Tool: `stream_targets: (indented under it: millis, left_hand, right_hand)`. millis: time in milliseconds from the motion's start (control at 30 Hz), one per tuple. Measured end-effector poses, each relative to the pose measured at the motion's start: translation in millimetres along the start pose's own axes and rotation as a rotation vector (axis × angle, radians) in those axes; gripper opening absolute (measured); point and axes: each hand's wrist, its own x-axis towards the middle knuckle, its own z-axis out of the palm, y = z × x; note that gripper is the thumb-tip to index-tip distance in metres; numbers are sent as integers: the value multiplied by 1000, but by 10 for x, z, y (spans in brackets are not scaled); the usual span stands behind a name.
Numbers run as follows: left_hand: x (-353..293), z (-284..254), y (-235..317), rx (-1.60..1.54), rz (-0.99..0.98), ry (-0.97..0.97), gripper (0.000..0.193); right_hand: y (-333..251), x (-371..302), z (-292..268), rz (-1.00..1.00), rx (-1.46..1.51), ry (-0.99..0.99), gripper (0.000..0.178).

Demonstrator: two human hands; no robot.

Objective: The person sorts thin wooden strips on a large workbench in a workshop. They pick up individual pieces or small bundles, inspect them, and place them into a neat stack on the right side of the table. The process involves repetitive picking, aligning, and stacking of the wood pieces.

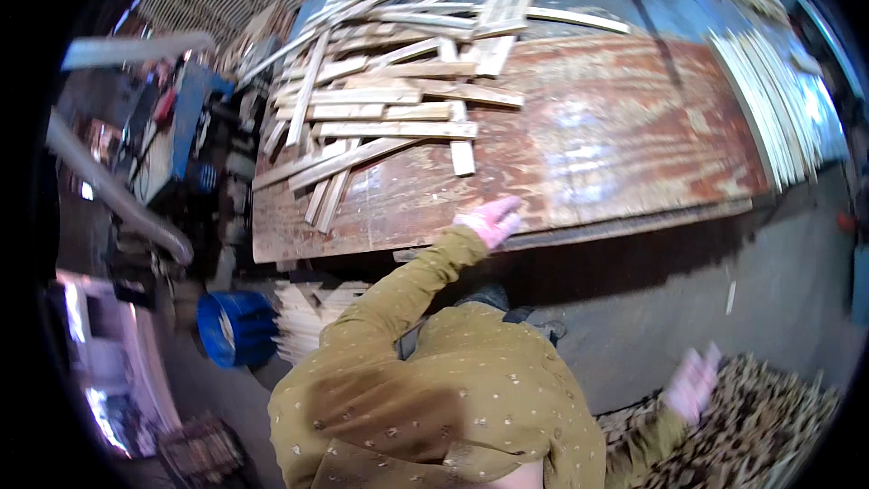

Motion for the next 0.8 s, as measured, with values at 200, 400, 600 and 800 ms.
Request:
stream_targets:
  millis: [200, 400, 600, 800]
  left_hand:
    - [-497, -1276, -2117, -400, -383, 728, 46]
    - [-846, -2525, -3228, 4, -658, 1131, 54]
    - [9, -4168, -2918, 488, -692, 872, 93]
    - [453, -4093, -3806, -184, -685, 627, 73]
  right_hand:
    - [-3160, 341, 2197, -802, 149, -607, 56]
    - [-4953, 320, 3983, -1057, -376, -856, 74]
    - [-5439, 440, 4911, -978, -531, -837, 90]
    - [-5727, 288, 4779, -1001, -579, -861, 88]
